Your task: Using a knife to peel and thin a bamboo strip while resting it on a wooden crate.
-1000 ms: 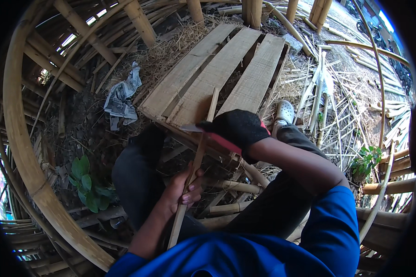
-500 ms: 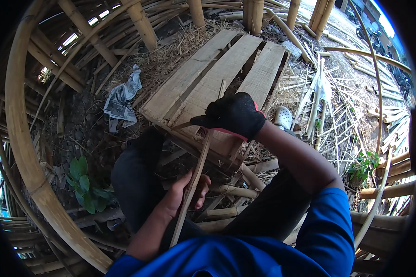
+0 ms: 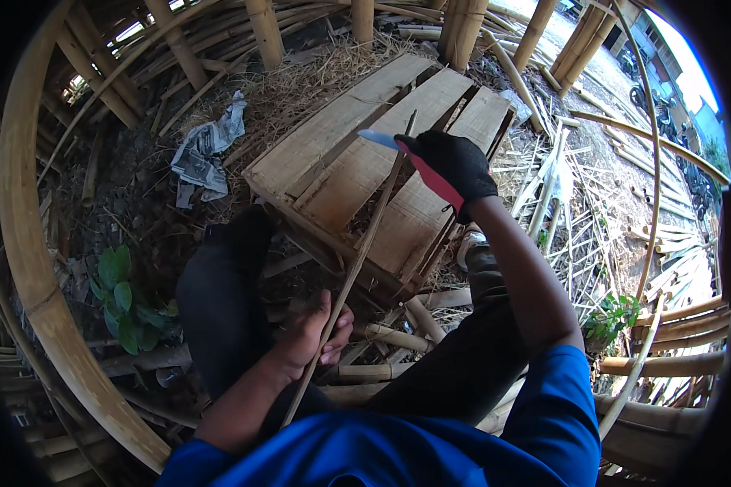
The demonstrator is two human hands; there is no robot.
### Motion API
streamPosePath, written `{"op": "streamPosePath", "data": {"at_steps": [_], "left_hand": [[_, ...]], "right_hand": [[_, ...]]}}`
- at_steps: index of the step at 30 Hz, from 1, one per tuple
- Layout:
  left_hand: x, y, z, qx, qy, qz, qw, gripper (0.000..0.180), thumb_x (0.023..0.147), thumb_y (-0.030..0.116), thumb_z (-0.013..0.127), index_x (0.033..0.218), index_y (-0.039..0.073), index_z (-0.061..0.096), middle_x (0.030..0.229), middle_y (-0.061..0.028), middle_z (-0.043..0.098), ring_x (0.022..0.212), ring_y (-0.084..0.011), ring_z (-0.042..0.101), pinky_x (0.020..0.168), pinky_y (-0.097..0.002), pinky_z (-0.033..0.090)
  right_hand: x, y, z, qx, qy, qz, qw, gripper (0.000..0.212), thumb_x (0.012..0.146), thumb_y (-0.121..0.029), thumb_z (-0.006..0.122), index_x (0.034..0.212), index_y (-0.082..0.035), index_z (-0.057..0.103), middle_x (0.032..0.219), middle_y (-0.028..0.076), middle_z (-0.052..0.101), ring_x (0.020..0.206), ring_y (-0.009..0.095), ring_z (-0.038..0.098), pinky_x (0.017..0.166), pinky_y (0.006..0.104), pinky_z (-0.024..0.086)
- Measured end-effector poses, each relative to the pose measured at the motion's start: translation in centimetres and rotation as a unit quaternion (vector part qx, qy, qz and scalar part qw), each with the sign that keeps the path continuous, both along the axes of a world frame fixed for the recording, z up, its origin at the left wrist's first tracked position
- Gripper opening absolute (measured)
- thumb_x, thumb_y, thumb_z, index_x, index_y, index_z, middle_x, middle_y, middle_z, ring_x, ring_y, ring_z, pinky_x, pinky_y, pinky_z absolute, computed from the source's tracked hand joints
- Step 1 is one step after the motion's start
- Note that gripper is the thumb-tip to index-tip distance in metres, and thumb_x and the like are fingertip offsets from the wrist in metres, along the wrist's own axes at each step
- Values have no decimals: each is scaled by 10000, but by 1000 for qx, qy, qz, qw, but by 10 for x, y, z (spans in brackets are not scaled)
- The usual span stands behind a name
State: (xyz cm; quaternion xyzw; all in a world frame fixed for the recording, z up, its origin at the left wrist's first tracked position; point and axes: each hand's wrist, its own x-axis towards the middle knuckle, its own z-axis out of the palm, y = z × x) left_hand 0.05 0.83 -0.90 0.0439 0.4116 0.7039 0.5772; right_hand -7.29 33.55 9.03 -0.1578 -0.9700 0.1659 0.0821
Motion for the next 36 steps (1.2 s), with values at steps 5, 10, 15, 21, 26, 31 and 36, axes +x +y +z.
{"op": "streamPosePath", "data": {"at_steps": [5, 10, 15, 21, 26, 31, 36], "left_hand": [[0, 0, 5, -23, -6, -28, 999, 571, 1078, 671, 264, 888, 154, 415, 546, 58, 321, 403, -62, 314, 402, -212, 281], [-8, -4, 13, -24, -49, -28, 998, 573, 1058, 705, 287, 865, 177, 398, 528, 72, 294, 390, -51, 281, 383, -207, 251], [-8, -2, 17, -38, -54, -29, 997, 568, 1059, 705, 281, 861, 185, 399, 527, 77, 280, 390, -46, 268, 383, -202, 241], [-8, -4, 17, -48, -65, -26, 996, 562, 1063, 699, 278, 857, 191, 404, 526, 79, 273, 388, -47, 262, 383, -205, 236], [-9, -3, 17, -53, -74, -29, 995, 556, 1065, 696, 276, 856, 198, 410, 520, 81, 268, 383, -48, 257, 381, -207, 231], [-11, -4, 18, -53, -95, -26, 994, 547, 1065, 694, 288, 847, 208, 413, 510, 81, 274, 376, -48, 264, 382, -202, 239], [-11, -2, 15, -50, -89, -30, 994, 548, 1062, 697, 294, 838, 211, 414, 506, 82, 277, 373, -48, 270, 378, -202, 236]], "right_hand": [[-4, 14, -11, -41, -79, 26, 996, 607, 981, -656, 525, 1009, -111, 792, 1003, 161, 768, 982, 377, 731, 888, 444, 551], [9, -16, -48, -66, -15, 88, 994, 439, 989, -497, 633, 1083, -97, 790, 870, 182, 742, 825, 233, 747, 787, 379, 541], [13, 15, -19, -109, -22, 44, 993, 524, 966, -588, 609, 1077, -112, 797, 856, 191, 738, 834, 318, 745, 802, 416, 543], [27, -23, -15, -125, -79, 97, 984, 591, 976, -638, 546, 1050, -107, 795, 1001, 197, 755, 983, 376, 729, 900, 446, 534], [31, -37, -13, -96, -105, -12, 990, 630, 958, -674, 546, 1030, -103, 801, 999, 245, 736, 1000, 380, 728, 873, 452, 545], [17, -11, -5, -98, -86, 18, 991, 521, 993, -574, 587, 1073, -104, 797, 945, 200, 755, 930, 343, 749, 870, 409, 546], [30, -36, -37, -128, -45, 79, 988, 596, 940, -638, 608, 1006, -75, 791, 928, 213, 748, 892, 393, 743, 807, 441, 558]]}}
